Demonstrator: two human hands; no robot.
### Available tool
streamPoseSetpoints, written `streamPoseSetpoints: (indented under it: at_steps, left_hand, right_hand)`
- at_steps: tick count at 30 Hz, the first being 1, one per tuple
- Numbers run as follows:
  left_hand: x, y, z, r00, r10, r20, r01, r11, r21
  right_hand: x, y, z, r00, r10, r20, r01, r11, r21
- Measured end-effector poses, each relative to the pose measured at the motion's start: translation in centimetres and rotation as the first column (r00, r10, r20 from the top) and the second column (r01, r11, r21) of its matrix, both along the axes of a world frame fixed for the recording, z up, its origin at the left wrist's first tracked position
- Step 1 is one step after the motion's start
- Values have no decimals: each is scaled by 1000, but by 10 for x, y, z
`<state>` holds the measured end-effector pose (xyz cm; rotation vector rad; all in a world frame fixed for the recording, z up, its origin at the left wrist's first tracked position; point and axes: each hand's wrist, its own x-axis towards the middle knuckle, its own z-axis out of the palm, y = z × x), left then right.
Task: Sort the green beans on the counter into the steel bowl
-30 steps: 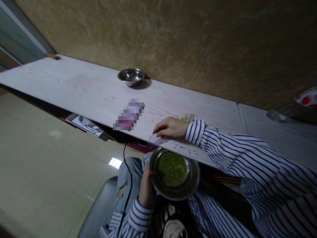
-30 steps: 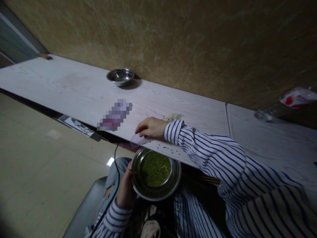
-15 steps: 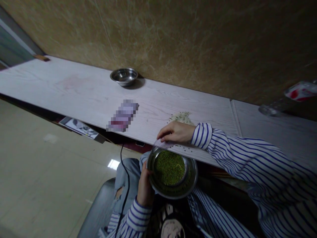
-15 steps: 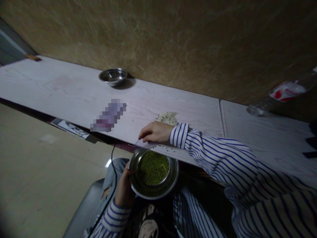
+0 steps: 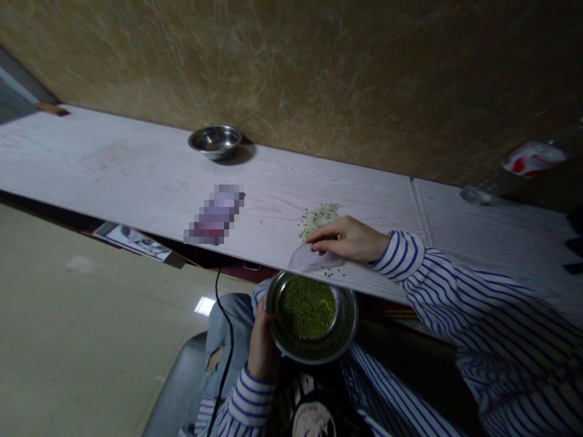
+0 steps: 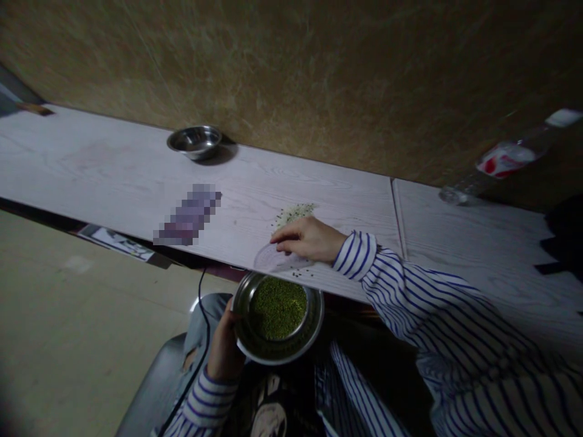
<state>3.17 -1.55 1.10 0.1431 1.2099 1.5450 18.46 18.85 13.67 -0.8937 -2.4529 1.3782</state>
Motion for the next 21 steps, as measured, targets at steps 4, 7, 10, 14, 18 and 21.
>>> streamPoseSetpoints:
  at_steps: [4, 7, 10, 14, 18, 21]
  left_hand:
    - [-1, 0, -1, 1000, -3, -8, 3, 1000, 14]
    - [0, 0, 2, 1000, -4, 6, 4, 1000, 5]
    - [1, 0, 4, 1000, 3, 19, -3, 1000, -11]
    - [1, 1, 4, 1000, -5, 8, 5, 1000, -13]
    - [0, 1, 3, 999, 2, 53, -1, 1000, -10]
    - [1, 1, 4, 996, 13, 89, -11, 1000, -23]
  right_hand:
    - [33, 4, -1, 981, -191, 14, 190, 980, 60]
    - [49, 5, -7, 964, -266, 26, 264, 963, 60]
    - [55, 5, -12, 960, -277, 42, 274, 960, 64]
    - [54, 6, -15, 962, -268, 54, 265, 963, 58]
    - [52, 7, -14, 967, -248, 63, 243, 967, 81]
    - [52, 6, -13, 968, -241, 75, 234, 968, 88]
